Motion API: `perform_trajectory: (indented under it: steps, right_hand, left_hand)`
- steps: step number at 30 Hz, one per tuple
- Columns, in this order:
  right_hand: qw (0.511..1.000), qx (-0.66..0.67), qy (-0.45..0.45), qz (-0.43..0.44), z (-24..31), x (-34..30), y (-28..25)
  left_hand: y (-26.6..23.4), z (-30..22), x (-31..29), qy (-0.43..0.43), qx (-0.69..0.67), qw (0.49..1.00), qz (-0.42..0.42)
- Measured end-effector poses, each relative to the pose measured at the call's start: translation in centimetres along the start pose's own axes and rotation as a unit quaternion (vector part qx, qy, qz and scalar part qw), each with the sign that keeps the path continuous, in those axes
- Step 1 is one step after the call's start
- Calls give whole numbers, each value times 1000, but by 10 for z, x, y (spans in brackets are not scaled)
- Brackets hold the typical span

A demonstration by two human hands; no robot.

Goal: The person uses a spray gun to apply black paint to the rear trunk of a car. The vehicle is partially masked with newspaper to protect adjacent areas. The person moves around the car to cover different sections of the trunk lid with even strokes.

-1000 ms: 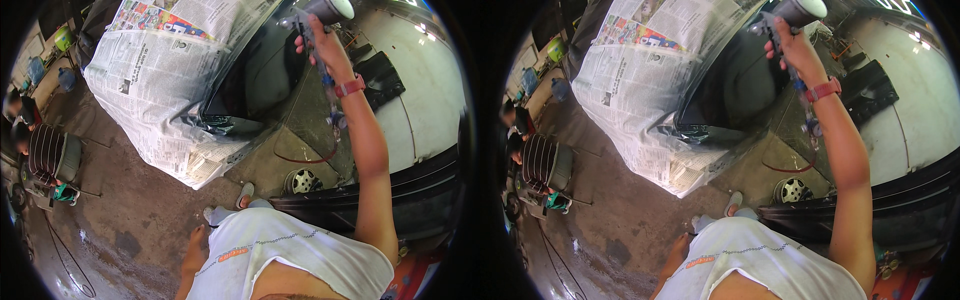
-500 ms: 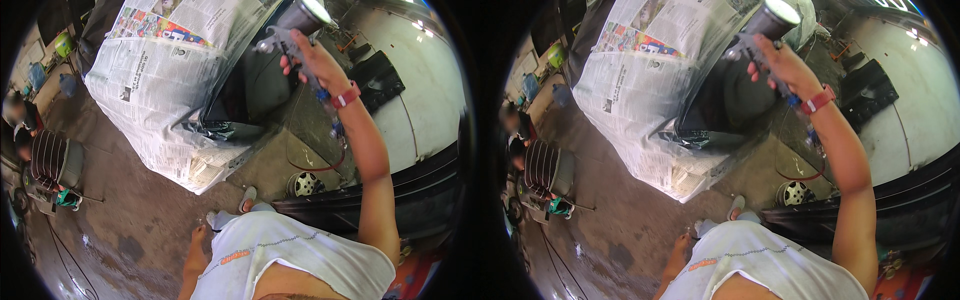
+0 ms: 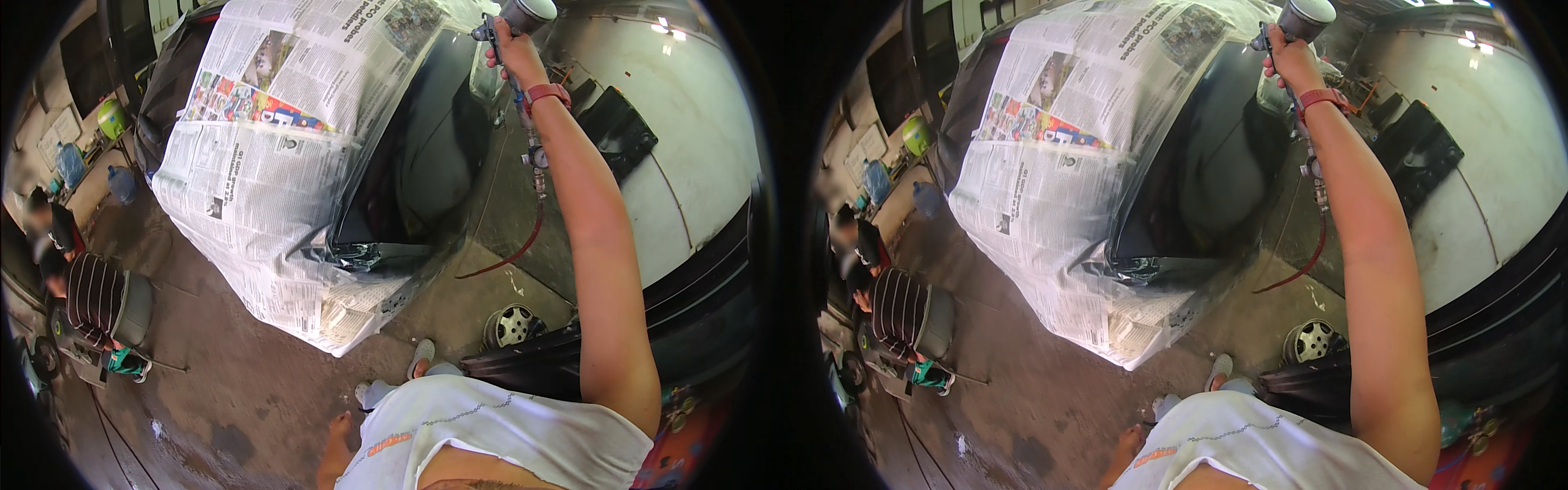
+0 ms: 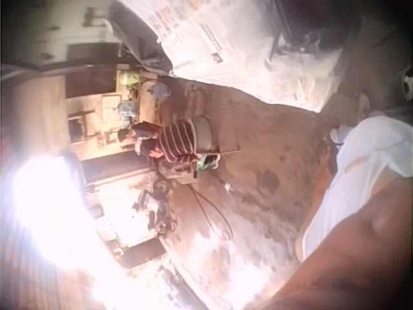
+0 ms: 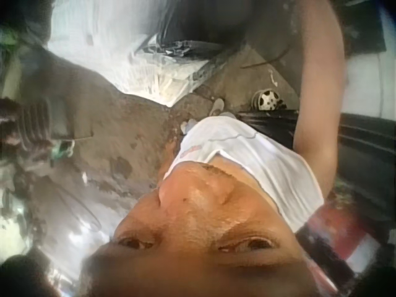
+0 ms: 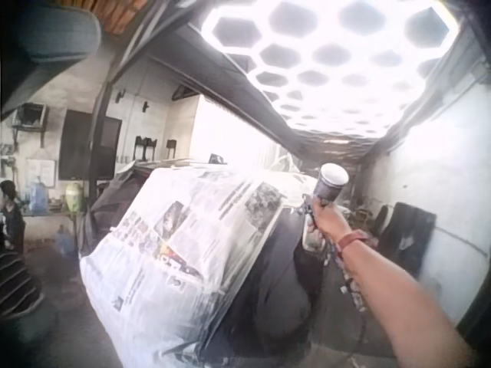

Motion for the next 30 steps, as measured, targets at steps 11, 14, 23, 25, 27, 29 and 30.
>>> perform_trajectory:
  steps: [11,14,23,25,27,29,30]
  right_hand:
    - [997,61,-44,15,-21,-70,-47]
    - [988,135,16,77,-25,-99,-46]
    - [960,188,46,203,-50,-165,-42]
    - [951,226,57,204,-60,-186,-50]
    - [941,250,76,217,-80,-205,-55]
    - [934,265,94,222,-102,-224,-58]
    - [933,269,105,216,-115,-231,-63]
  left_hand:
    - [1,-12,5,20,21,999,15]
    - [-11,-27,-2,41,65,997,16]
    - [-19,-44,29,35,20,999,-5]
    - [-12,-55,28,39,39,998,1]
    - [-7,-66,14,72,75,995,-4]
    - [-1,-93,-27,93,117,989,-5]
    - [2,-104,-38,99,145,984,-3]
Point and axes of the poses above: each hand's wrist, its own x-axis towards the middle knuckle, its own y-axis out of the palm, z = x × y, the point moved 7 cm from there along x, towards the middle knuckle, and after that the axes turned 9 degrees about -z, right-handed, at the moved point
